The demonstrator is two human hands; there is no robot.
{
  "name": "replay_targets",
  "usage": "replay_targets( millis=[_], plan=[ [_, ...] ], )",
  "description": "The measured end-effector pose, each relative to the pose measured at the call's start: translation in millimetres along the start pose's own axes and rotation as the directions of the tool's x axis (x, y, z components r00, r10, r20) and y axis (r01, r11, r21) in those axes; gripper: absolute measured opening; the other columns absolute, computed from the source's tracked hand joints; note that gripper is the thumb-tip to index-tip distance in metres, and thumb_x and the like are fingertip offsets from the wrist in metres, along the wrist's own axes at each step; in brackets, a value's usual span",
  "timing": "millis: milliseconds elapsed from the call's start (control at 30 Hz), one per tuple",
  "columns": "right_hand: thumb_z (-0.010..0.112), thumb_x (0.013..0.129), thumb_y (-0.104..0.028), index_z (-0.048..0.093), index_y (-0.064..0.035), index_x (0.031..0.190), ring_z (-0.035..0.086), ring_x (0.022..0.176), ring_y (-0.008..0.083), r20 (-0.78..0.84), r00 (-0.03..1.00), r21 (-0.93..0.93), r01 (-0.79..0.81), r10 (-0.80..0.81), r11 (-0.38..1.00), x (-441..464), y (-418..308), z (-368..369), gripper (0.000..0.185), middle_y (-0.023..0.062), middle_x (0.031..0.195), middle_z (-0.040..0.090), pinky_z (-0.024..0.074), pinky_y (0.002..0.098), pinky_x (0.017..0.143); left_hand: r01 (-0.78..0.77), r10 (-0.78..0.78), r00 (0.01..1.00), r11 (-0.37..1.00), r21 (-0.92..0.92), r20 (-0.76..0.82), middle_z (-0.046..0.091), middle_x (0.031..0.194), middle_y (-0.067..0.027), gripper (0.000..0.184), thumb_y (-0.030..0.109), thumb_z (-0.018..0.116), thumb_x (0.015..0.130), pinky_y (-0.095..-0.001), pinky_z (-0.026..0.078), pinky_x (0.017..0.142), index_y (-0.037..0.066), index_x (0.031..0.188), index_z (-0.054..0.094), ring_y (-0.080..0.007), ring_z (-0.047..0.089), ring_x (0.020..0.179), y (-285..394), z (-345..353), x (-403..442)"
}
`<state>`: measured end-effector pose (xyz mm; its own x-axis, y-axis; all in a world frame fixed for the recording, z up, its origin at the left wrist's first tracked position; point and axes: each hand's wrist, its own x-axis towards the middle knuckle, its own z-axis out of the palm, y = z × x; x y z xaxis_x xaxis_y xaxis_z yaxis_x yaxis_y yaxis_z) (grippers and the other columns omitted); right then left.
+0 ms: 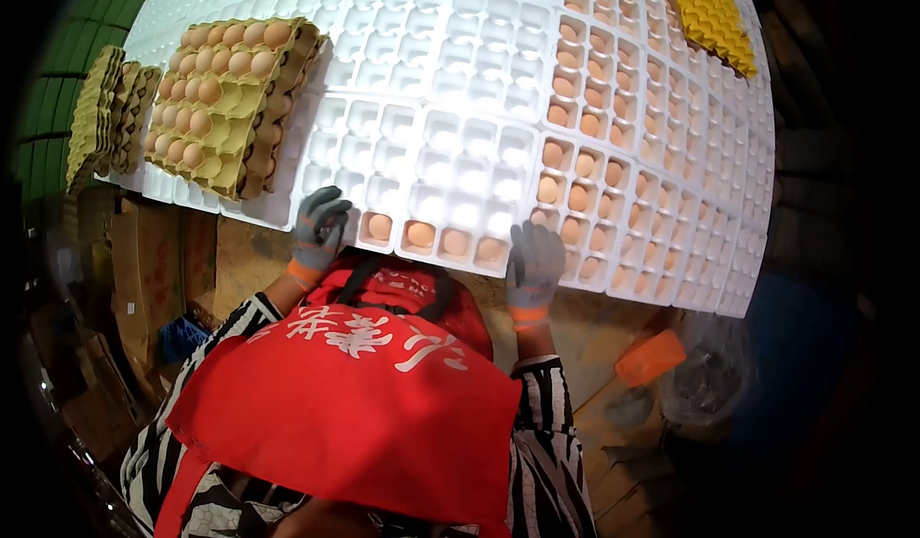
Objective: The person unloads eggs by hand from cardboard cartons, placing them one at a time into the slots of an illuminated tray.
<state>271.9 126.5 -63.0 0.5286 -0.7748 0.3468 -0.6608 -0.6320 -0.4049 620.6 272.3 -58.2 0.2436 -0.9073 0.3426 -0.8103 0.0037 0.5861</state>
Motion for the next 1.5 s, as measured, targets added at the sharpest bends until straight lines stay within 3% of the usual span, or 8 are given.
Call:
replay_targets(
  millis=[233,533,867,1033,1167,1233,1367,1500],
  plan=[
    [0.054,0.098,-0.002,0.058,0.0047,0.132,0.057,0.121,0.0263,-0.019,0.873,0.603,-0.379,0.487,0.702,4,12,31,0.035,0.0153,0.132,0.06,0.0444,0.0354,0.106,-0.115,0.127,0.968,0.991,-0.067,0.215,0.061,0.132,-0.0139,0.051,0.003,0.067,0.076,-0.0557,0.037,0.112,0.01,0.126,0.063,-0.0349,0.055,0.127,-16,-2,-4],
    [0.063,0.092,0.001,0.061,-0.0028,0.132,0.063,0.106,0.02,0.137,0.978,0.649,-0.209,0.159,0.732,172,-181,30,0.041,0.0115,0.125,0.064,0.0512,0.0311,0.091,-0.075,0.143,0.957,0.963,0.259,-0.254,0.057,0.13,-0.0208,0.059,-0.004,0.059,0.075,-0.0478,0.048,0.099,0.005,0.133,0.055,-0.0403,0.058,0.118,-46,-198,47],
    [0.074,0.079,-0.027,0.066,-0.0139,0.124,0.064,0.098,0.0309,0.23,0.968,0.252,0.04,-0.1,0.967,314,-306,120,0.048,0.0119,0.115,0.066,0.053,0.042,0.089,-0.374,0.184,0.81,0.893,0.249,0.556,0.061,0.12,-0.006,0.036,0.017,0.076,0.079,-0.0402,0.048,0.094,0.013,0.113,0.064,-0.0285,0.06,0.108,-140,-276,99],
    [0.063,0.094,-0.016,0.065,0.0015,0.119,0.066,0.094,0.0162,0.366,0.888,0.911,-0.403,0.276,0.087,311,-292,97,0.031,0.0044,0.117,0.064,0.0567,0.0333,0.082,0.001,0.069,0.945,0.977,-0.214,0.319,0.062,0.107,-0.0072,0.035,0.01,0.077,0.076,-0.0355,0.05,0.086,0.01,0.108,0.062,-0.0255,0.062,0.099,-151,-292,109],
    [0.075,0.085,-0.015,0.066,-0.0028,0.115,0.064,0.101,0.0235,0.48,0.84,0.766,-0.542,0.254,0.346,320,-305,103,0.034,0.0118,0.116,0.065,0.0558,0.0338,0.08,0.485,-0.213,0.872,0.493,-0.722,0.44,0.056,0.101,-0.0003,0.031,0.006,0.063,0.081,-0.0286,0.051,0.082,0.007,0.111,0.057,-0.013,0.059,0.09,-174,-306,119],
    [0.08,0.079,-0.027,0.066,-0.0095,0.117,0.062,0.104,0.0316,0.118,0.991,0.364,0.023,-0.07,0.931,324,-342,113,0.044,0.0137,0.117,0.063,0.0541,0.0409,0.087,0.553,-0.354,0.83,0.629,-0.547,0.431,0.056,0.103,-0.0027,0.032,0.009,0.065,0.081,-0.0285,0.05,0.082,0.007,0.111,0.057,-0.0141,0.059,0.091,-157,-291,127],
    [0.08,0.079,-0.029,0.062,-0.0109,0.122,0.062,0.106,0.0327,0.286,0.957,0.096,0.022,-0.049,0.995,332,-355,125,0.05,0.0148,0.117,0.063,0.0542,0.0409,0.088,-0.265,0.079,0.877,0.902,0.341,0.474,0.059,0.105,-0.0125,0.043,0.013,0.078,0.072,-0.0432,0.052,0.086,0.01,0.112,0.062,-0.0329,0.062,0.099,-146,-254,138],
    [0.064,0.085,-0.011,0.056,-0.0077,0.132,0.065,0.087,0.0201,0.407,0.884,0.83,-0.463,0.229,0.31,334,-302,109,0.048,0.0093,0.118,0.061,0.0552,0.0311,0.066,-0.135,0.033,0.877,0.975,0.178,0.48,0.056,0.104,-0.0133,0.043,0.01,0.073,0.074,-0.0438,0.054,0.078,0.012,0.116,0.063,-0.0344,0.063,0.092,-137,-278,154]
  ],
)
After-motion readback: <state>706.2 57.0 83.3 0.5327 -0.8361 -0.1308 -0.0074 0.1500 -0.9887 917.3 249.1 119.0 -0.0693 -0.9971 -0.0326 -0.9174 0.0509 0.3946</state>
